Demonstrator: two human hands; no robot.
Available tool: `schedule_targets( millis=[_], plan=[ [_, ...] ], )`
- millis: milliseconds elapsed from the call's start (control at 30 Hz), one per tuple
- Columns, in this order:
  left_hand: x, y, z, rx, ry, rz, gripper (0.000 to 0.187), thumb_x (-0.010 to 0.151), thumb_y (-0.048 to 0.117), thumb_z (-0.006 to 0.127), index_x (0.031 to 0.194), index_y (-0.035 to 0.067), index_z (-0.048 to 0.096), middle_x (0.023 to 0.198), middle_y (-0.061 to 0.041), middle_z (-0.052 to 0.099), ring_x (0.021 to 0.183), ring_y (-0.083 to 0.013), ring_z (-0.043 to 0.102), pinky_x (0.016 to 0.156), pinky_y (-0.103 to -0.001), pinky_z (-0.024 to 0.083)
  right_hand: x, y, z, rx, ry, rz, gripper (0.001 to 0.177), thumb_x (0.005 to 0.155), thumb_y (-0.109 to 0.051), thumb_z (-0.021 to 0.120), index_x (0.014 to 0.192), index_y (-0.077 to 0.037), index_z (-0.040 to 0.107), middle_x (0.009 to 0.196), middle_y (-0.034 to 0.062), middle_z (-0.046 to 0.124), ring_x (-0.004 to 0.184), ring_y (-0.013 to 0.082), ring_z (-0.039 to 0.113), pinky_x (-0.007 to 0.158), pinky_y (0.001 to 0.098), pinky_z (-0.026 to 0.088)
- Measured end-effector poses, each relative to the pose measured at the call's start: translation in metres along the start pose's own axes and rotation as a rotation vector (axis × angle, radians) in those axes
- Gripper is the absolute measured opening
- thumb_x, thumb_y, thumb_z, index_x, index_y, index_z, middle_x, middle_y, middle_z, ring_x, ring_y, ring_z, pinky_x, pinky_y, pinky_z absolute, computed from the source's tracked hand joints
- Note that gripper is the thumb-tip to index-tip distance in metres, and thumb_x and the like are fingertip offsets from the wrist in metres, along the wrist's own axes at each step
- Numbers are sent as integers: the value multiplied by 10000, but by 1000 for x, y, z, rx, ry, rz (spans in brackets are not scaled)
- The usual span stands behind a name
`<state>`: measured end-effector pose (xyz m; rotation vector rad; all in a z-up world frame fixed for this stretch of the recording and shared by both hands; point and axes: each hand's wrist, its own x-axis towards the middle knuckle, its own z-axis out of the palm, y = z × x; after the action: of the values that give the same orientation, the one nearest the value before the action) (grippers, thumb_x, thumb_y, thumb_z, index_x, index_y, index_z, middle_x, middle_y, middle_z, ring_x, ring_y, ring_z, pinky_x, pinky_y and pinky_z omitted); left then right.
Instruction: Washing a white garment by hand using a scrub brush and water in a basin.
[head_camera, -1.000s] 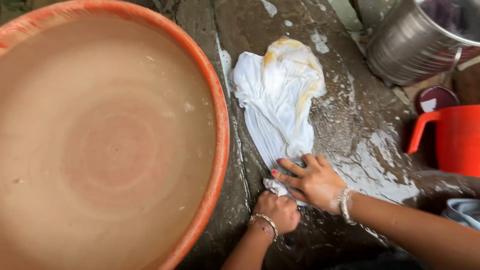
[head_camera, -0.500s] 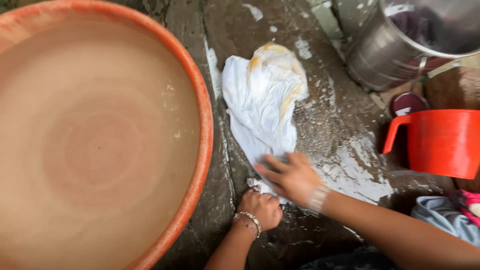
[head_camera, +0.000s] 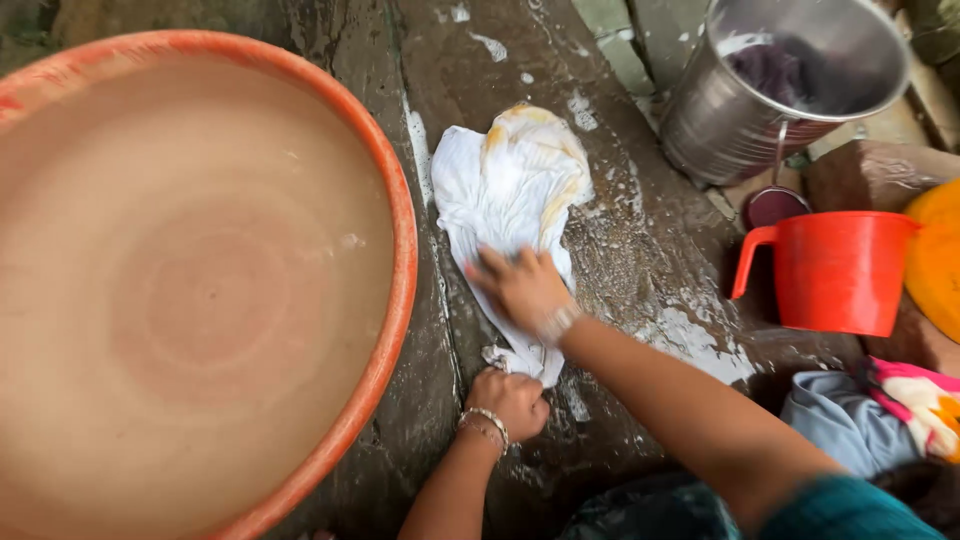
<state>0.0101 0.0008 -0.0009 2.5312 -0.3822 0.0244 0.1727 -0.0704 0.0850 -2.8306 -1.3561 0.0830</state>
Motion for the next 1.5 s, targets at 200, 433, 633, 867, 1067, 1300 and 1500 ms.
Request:
schedule_targets(
  millis=[200, 433, 633, 867, 1067, 1300, 1500],
  plan=[
    [8, 14, -19, -71, -25, -161, 205, 751, 279, 688, 648, 101, 673, 694, -130, 685, 653, -373, 670, 640, -509, 538, -102, 17, -35, 130, -139, 132, 636, 860, -416, 682, 1469, -393, 497, 1553, -26, 440, 1006, 302, 576, 943, 474, 473],
    [41, 41, -51, 49, -182, -304, 402, 842, 329, 678, 1177, 116, 609, 977, -137, 732, 898, -363, 696, 773, -525, 531, -122, 58, -40, -67, -19, 596, 679, 818, -375, 715, 1438, -214, 488, 1467, 37, 515, 1282, 352, 501, 1047, 546, 417],
    [94, 49, -19, 299, 480, -275, 754, 584, 251, 757, 1319, 162, 616, 1291, -252, 536, 1026, -497, 671, 852, -581, 527, -96, 56, 45, 271, 317, 411, 740, 900, -246, 650, 1547, -8, 380, 1373, 211, 592, 1238, 418, 570, 1154, 514, 412],
    [104, -1, 15, -356, 349, -663, 232, 911, 193, 673, 1120, 94, 658, 1029, -205, 732, 986, -413, 697, 832, -474, 539, -83, 48, 67, 969, 80, 775, 731, 931, -350, 621, 1528, -12, 368, 1219, 241, 690, 1111, 356, 672, 968, 405, 521],
    [101, 49, -100, -760, 710, -517, 184, 936, 174, 699, 1015, 55, 583, 920, -59, 642, 807, -198, 613, 730, -347, 518, -60, 26, 96, 1201, 216, 810, 712, 933, -408, 635, 1505, -37, 430, 1273, 189, 694, 1158, 251, 666, 1007, 316, 490],
    [103, 90, -180, -1104, 846, -228, 282, 806, -123, 568, 1026, 48, 530, 1006, -34, 553, 898, -120, 556, 771, -270, 519, -76, 4, -38, 2385, 92, 606, 371, 994, -391, 538, 1288, -172, 594, 1311, 56, 663, 1214, 221, 620, 1041, 439, 457],
    [73, 92, -199, -1333, 788, -382, 538, 711, -179, 427, 1140, 63, 642, 1118, -69, 672, 956, -135, 680, 803, -273, 593, -93, 68, -43, 2490, 207, 356, 297, 900, -73, 663, 1180, -168, 627, 1204, 66, 675, 1111, 231, 663, 1020, 471, 541]
  ],
)
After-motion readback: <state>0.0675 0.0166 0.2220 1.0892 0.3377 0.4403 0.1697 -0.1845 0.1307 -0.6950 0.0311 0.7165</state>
